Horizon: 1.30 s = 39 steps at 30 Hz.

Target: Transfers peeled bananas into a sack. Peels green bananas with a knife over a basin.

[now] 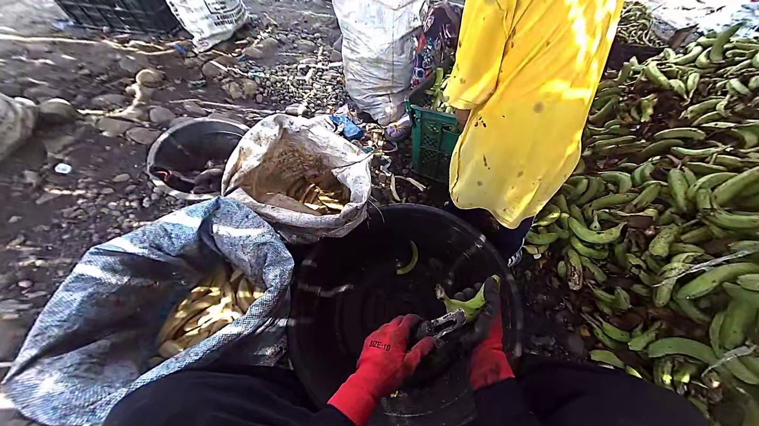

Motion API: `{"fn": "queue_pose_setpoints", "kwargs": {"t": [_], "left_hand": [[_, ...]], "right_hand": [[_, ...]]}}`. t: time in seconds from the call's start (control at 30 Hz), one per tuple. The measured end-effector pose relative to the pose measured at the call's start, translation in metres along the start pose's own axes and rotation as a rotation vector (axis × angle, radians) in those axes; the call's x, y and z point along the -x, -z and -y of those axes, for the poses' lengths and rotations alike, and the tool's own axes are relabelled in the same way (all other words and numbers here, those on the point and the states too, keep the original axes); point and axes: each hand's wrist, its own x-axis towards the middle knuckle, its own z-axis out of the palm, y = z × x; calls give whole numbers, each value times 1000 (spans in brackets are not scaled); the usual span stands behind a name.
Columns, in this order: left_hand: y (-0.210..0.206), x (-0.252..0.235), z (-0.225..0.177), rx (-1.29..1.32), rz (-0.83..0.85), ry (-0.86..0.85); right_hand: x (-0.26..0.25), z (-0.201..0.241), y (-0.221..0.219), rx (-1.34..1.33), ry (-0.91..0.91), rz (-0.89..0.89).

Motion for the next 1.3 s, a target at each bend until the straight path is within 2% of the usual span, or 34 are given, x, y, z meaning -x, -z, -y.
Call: {"fn": "queue_pose_setpoints", "kwargs": {"t": [0.23, 0.43, 0.67, 0.77, 0.83, 1.0, 1.13, 1.2, 1.3], "left_hand": [[-4, -2, 3, -9, 45, -8], [-6, -9, 18, -10, 34, -89], [-7, -19, 38, 29, 69, 81], [-5, -14, 30, 167, 95, 66], [-4, -7, 23, 303, 98, 44], [-20, 7, 16, 579, 22, -48], [-49, -3, 50, 477, 174, 222], [-41, -4, 46, 414, 120, 208], [-11, 1, 23, 252, 83, 70]], "right_hand": [[16, -25, -9, -73, -84, -84], [13, -29, -4, -46, -121, -21], [16, -21, 4, 110, -54, 11], [9, -15, 10, 257, -59, 25], [6, -14, 16, 382, 12, 78], [7, -12, 10, 572, 107, 106], [11, -8, -7, 451, 41, 45], [8, 2, -10, 403, -36, 53], [9, 6, -5, 437, -166, 127]]}}
